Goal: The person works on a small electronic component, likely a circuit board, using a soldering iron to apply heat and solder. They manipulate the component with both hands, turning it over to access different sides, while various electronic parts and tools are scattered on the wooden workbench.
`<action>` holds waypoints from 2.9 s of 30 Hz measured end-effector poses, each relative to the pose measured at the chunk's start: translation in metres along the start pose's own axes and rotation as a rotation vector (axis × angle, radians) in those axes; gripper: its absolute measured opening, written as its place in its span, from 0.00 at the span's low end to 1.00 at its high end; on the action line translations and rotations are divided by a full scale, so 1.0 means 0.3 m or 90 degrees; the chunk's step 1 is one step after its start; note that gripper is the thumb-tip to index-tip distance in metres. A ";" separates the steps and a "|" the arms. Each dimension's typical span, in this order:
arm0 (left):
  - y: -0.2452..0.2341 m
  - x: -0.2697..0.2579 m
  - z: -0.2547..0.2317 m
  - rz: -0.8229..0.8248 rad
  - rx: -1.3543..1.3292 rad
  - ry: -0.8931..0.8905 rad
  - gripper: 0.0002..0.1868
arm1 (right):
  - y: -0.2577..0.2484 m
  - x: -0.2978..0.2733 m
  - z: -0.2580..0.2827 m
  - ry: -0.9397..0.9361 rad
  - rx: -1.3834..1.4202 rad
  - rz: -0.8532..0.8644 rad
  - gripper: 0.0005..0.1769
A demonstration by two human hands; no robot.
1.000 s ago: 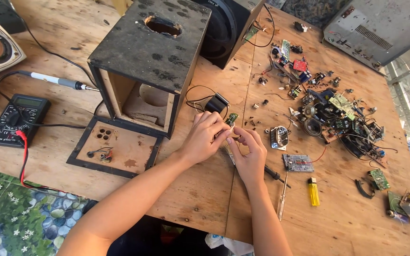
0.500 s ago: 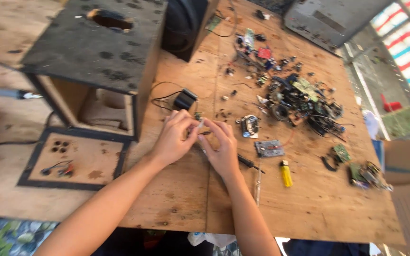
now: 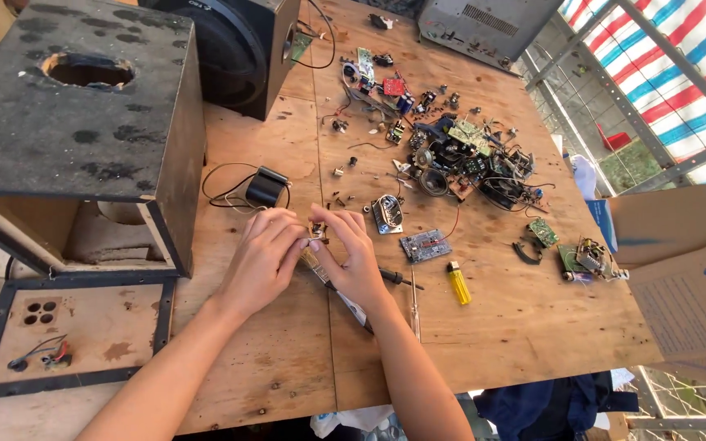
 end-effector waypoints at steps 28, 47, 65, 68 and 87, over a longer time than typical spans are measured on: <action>-0.016 -0.019 0.030 -0.076 -0.076 -0.049 0.09 | 0.036 -0.049 -0.066 0.148 0.213 -0.069 0.16; -0.090 0.026 -0.002 0.005 -0.102 0.012 0.05 | 0.028 -0.060 -0.119 0.198 0.365 0.005 0.07; -0.073 0.013 -0.013 0.116 -0.111 -0.009 0.12 | 0.037 -0.043 -0.103 0.156 0.492 0.134 0.20; -0.069 0.014 -0.007 0.125 -0.102 -0.009 0.11 | 0.042 -0.057 -0.136 0.187 0.519 0.132 0.19; -0.065 0.016 -0.010 0.075 -0.023 0.028 0.06 | 0.045 -0.075 -0.160 0.278 0.509 0.103 0.17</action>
Point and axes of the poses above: each hand's wrist, its own x-axis towards the middle knuckle, its own y-axis out of the palm, z = x × y, the point moved 4 cm from there along x, towards the middle knuckle, and after that the axes turned 3 degrees about -z, right-handed, at the moved point
